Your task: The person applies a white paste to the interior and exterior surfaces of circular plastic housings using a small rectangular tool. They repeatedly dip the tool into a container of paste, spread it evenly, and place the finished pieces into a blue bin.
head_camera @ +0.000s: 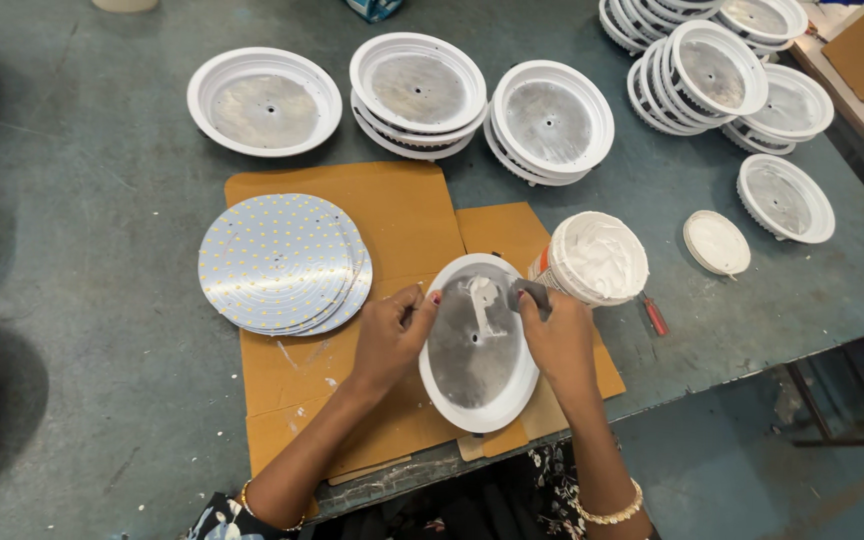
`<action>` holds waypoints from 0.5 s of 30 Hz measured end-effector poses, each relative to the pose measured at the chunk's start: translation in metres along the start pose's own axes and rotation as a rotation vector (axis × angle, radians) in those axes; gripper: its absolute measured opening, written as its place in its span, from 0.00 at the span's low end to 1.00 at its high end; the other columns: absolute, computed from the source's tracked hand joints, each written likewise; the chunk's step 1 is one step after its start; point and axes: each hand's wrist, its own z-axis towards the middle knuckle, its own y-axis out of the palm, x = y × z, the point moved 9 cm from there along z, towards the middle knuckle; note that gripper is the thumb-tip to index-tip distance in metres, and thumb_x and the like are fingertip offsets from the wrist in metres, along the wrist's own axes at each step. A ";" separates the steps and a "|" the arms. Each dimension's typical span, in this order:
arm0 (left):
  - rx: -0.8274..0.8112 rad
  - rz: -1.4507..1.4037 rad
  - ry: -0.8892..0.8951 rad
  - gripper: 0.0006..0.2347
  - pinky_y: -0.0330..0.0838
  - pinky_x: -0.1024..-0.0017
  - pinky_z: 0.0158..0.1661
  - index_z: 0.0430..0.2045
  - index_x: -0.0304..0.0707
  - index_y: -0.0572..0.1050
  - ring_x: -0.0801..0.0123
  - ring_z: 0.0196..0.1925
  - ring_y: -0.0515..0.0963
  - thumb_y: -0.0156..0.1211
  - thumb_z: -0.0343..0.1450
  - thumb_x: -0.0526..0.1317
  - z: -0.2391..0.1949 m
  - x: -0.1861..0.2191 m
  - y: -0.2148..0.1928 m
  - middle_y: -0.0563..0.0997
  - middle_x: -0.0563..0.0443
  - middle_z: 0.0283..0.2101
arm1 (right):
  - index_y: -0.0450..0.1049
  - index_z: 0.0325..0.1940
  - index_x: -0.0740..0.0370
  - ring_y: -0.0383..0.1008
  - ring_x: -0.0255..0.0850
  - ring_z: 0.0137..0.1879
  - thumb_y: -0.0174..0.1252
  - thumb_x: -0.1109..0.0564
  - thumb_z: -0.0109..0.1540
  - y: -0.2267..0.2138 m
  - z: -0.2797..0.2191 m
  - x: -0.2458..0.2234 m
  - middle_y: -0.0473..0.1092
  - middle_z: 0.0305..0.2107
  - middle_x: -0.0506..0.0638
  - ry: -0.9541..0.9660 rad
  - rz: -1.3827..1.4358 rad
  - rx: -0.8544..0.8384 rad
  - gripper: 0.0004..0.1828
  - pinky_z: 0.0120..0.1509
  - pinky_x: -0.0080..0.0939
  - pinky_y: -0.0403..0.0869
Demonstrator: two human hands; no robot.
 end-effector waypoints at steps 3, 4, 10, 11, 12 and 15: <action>0.004 0.015 0.033 0.18 0.50 0.69 0.19 0.14 0.31 0.67 0.78 0.17 0.56 0.59 0.74 0.41 -0.002 0.007 -0.001 0.61 0.54 0.12 | 0.80 0.40 0.70 0.79 0.56 0.33 0.57 0.52 0.64 0.016 0.007 0.002 0.76 0.25 0.66 0.106 -0.067 -0.090 0.17 0.43 0.50 0.73; -0.002 0.019 0.035 0.18 0.51 0.68 0.19 0.14 0.31 0.67 0.77 0.16 0.57 0.59 0.74 0.41 -0.002 0.008 0.000 0.62 0.53 0.12 | 0.80 0.38 0.72 0.79 0.58 0.32 0.57 0.52 0.65 0.021 0.006 0.006 0.75 0.24 0.67 0.169 -0.096 -0.134 0.18 0.43 0.52 0.73; -0.029 0.052 0.065 0.18 0.53 0.67 0.18 0.14 0.33 0.67 0.71 0.12 0.60 0.57 0.75 0.41 -0.002 0.018 0.000 0.64 0.49 0.10 | 0.81 0.39 0.70 0.79 0.57 0.34 0.56 0.54 0.61 0.006 0.005 -0.012 0.76 0.26 0.65 -0.059 -0.033 -0.006 0.15 0.42 0.51 0.73; -0.030 0.055 0.061 0.18 0.52 0.66 0.18 0.13 0.33 0.66 0.70 0.12 0.60 0.57 0.75 0.41 -0.001 0.018 0.000 0.64 0.48 0.10 | 0.81 0.39 0.70 0.80 0.56 0.34 0.56 0.54 0.61 0.004 0.006 -0.013 0.77 0.26 0.65 -0.078 -0.032 0.005 0.15 0.42 0.51 0.73; -0.031 0.058 0.057 0.18 0.52 0.66 0.18 0.13 0.33 0.66 0.70 0.11 0.60 0.57 0.75 0.41 -0.001 0.019 0.000 0.64 0.47 0.10 | 0.80 0.38 0.71 0.80 0.56 0.34 0.56 0.54 0.61 0.003 0.007 -0.015 0.77 0.26 0.64 -0.096 -0.030 0.016 0.15 0.43 0.51 0.73; -0.045 0.039 0.043 0.19 0.52 0.65 0.18 0.13 0.33 0.66 0.69 0.11 0.60 0.57 0.75 0.42 -0.001 0.018 0.001 0.64 0.47 0.10 | 0.79 0.37 0.73 0.79 0.58 0.33 0.58 0.52 0.62 0.009 0.012 -0.004 0.76 0.25 0.66 0.048 -0.099 -0.053 0.17 0.42 0.52 0.73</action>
